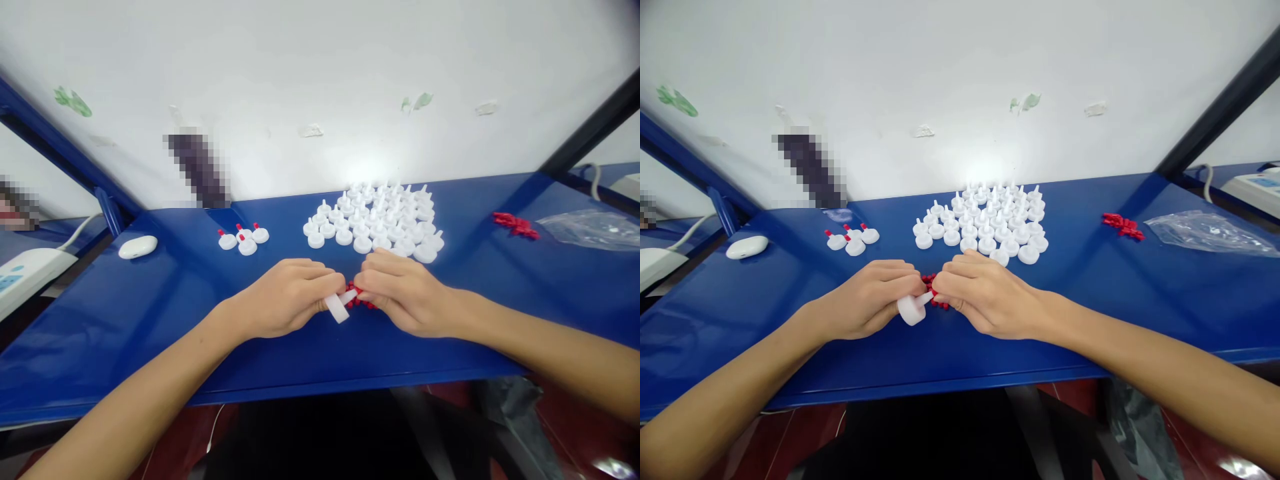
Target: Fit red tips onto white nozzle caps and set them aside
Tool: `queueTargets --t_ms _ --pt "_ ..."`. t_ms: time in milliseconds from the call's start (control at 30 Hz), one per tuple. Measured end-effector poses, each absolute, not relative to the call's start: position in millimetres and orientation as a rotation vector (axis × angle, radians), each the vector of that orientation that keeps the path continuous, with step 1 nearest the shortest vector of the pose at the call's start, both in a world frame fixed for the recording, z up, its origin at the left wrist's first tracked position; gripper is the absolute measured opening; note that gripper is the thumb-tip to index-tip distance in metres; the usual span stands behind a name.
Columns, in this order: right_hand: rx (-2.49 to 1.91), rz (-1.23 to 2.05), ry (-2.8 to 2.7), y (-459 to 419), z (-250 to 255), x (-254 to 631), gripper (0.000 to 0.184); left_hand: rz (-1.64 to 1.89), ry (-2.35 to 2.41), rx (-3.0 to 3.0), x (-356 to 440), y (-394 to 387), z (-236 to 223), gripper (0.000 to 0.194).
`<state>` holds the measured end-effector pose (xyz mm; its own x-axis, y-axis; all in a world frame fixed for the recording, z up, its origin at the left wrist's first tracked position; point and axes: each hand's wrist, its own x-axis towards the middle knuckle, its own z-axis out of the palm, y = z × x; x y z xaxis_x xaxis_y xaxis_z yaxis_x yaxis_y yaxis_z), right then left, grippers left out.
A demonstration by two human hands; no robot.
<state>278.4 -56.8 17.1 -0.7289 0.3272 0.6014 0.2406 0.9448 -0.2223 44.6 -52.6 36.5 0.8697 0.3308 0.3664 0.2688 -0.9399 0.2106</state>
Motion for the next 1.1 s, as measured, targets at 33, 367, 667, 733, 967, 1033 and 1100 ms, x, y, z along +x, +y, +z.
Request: queueTargets --t_ms 33,367,667,733,967,1033,1100 --pt "-0.42 0.197 -2.428 -57.1 17.3 278.5 0.019 0.599 0.474 2.94 44.3 -52.5 37.2 0.034" --pt "-0.64 0.501 -2.51 -61.8 26.1 276.0 0.027 0.577 0.506 3.315 43.1 -50.6 38.5 0.03" --pt "-0.734 0.796 -2.45 -59.0 31.8 274.1 0.031 0.549 0.523 3.479 44.6 -50.0 43.4 0.03" --pt "-0.749 0.813 -2.433 -57.3 33.1 275.8 0.03 0.57 0.567 3.462 44.5 -49.7 44.2 0.031" --pt "-0.685 0.866 -2.419 -55.1 33.3 280.5 0.022 0.547 0.625 3.389 42.5 -46.8 39.7 0.035" --pt "-0.668 0.877 -2.418 -55.5 33.0 281.0 0.017 0.563 0.618 3.373 42.0 -45.6 37.2 0.036" --pt "-0.668 0.857 -2.421 -56.0 32.9 281.1 0.012 0.569 0.615 3.36 41.7 -44.6 35.2 0.038"
